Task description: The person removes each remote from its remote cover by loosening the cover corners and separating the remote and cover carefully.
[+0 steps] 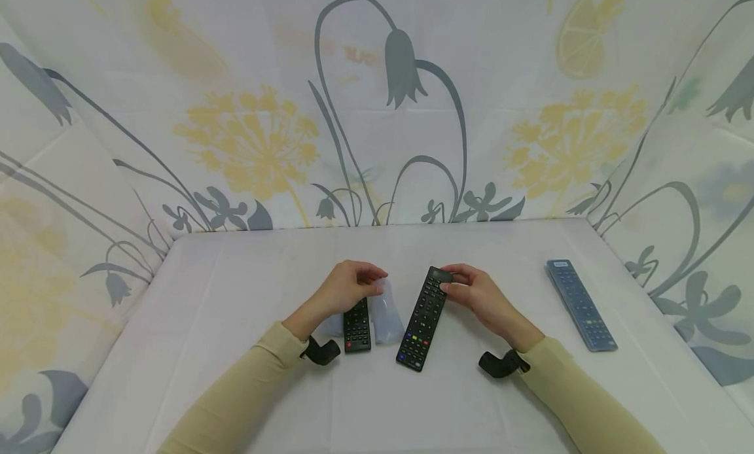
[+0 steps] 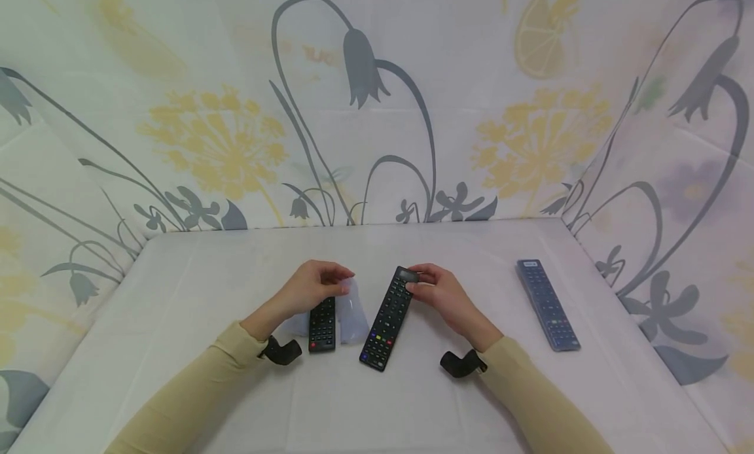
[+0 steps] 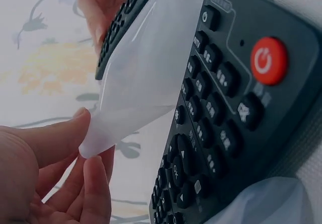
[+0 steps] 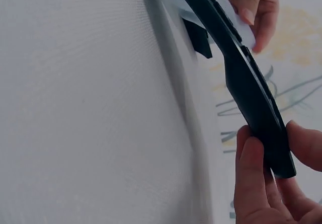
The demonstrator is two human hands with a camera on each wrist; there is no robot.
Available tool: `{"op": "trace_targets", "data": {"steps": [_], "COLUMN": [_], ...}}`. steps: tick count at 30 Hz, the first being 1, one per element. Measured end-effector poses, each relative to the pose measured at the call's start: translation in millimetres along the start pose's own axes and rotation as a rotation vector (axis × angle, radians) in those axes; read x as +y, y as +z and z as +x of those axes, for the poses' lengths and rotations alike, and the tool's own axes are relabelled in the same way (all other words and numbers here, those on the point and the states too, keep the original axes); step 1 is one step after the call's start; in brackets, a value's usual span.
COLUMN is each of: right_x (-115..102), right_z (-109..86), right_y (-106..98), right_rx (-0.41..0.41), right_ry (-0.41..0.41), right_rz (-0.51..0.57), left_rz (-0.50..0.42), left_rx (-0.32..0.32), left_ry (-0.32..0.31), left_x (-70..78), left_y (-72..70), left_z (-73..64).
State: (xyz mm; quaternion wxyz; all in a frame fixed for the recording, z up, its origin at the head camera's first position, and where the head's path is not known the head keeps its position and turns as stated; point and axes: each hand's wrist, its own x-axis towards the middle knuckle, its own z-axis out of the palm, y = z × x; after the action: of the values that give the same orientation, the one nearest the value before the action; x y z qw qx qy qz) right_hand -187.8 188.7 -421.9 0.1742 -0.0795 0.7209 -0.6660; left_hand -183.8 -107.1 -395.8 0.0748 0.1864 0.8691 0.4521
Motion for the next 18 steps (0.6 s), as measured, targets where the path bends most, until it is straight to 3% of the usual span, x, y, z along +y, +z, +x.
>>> {"op": "trace_targets", "data": {"steps": [5,18], "right_x": [0.3,8.1], "right_z": [4.7,14.5], "right_y": [1.7,7.0], "right_rx": [0.033,-0.019], "right_ry": [0.018,0.035], "right_rz": [-0.014,-0.032], "left_rz": [0.008,0.055], "left_rx": [0.018,0.038], "left_ry": [-0.011,-0.02], "left_x": [0.2,-5.7], "left_y": [1.4,5.6], "left_z": [-0.7,-0.3]}}
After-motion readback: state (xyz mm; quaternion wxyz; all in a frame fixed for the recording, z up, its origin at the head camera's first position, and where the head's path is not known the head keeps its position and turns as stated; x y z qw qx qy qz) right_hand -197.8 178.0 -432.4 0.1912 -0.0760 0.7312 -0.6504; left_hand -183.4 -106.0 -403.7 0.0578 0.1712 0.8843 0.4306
